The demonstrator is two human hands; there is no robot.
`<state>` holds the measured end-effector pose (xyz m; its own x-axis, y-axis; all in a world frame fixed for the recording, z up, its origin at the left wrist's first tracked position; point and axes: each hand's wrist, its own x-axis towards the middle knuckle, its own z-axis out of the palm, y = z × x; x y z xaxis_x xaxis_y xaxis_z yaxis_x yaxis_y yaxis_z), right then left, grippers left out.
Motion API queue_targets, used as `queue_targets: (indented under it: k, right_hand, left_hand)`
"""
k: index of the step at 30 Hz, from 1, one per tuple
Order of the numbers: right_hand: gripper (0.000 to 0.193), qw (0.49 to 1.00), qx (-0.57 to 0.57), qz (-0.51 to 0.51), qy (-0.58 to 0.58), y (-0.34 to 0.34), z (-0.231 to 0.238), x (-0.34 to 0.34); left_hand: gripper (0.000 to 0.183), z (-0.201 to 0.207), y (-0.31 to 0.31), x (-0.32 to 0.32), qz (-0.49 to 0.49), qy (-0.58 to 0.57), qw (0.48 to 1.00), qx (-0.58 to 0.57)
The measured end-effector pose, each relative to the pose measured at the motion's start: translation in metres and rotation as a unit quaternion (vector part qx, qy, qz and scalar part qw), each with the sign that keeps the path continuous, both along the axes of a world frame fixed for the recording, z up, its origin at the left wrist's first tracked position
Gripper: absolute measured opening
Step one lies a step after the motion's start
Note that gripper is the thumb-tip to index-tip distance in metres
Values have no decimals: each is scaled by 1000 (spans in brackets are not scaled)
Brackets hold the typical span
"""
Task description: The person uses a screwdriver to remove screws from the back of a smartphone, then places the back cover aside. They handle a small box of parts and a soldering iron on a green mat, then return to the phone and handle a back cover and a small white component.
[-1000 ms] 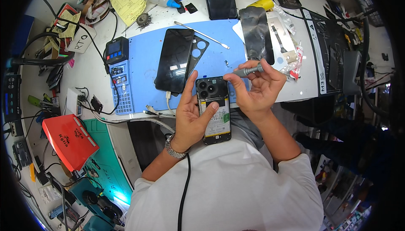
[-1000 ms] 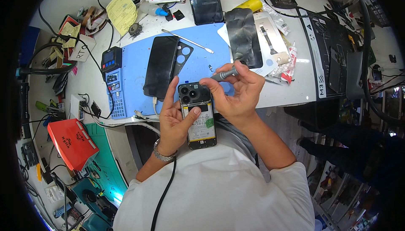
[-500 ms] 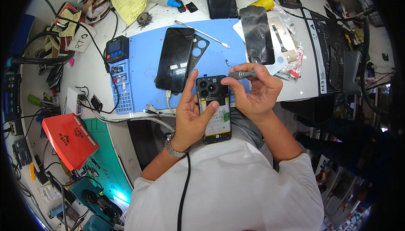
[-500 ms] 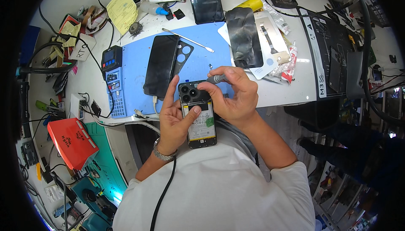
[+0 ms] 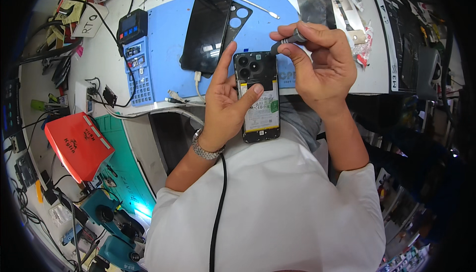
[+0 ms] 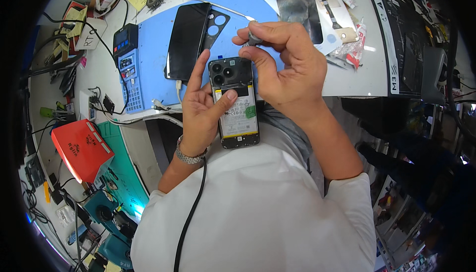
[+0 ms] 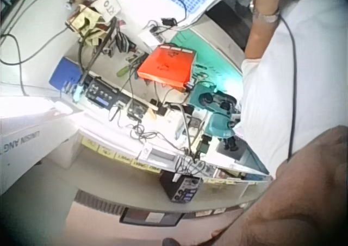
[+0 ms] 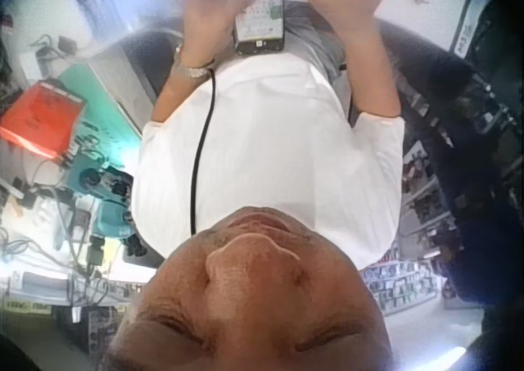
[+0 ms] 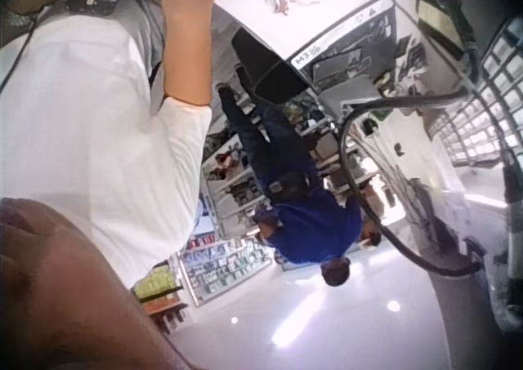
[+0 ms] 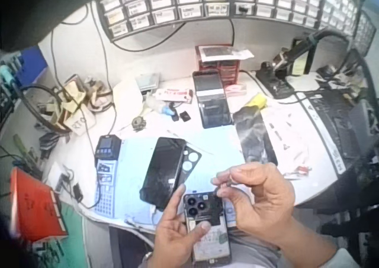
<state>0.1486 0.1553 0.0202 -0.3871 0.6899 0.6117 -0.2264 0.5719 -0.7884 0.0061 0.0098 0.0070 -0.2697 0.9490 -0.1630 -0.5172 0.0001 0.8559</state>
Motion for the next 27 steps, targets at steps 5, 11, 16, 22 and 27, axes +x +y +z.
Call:
queue_targets:
  k: [5,11,16,22,27]
  right_hand:
    - [46,987,101,-89,-92,-8,13,-5]
    - [51,988,111,-107,-31,-7,-2,-6]
    - [48,987,95,-91,-93,-9,13,-3]
    - [40,992,75,-82,-58,-3,9,-1]
    - [41,999,-32,-28,19,-10,7,-6]
  left_hand:
    - [96,-1,-2,0,9,8,1000,-8]
    - [93,0,-2,0,-2,10,1000,0]
    - [94,1,0,2,8,18,1000,-6]
    - [96,-1,-3,1,7,25,1000,-12]
    - [96,1,-1,3,16,26,999,-13]
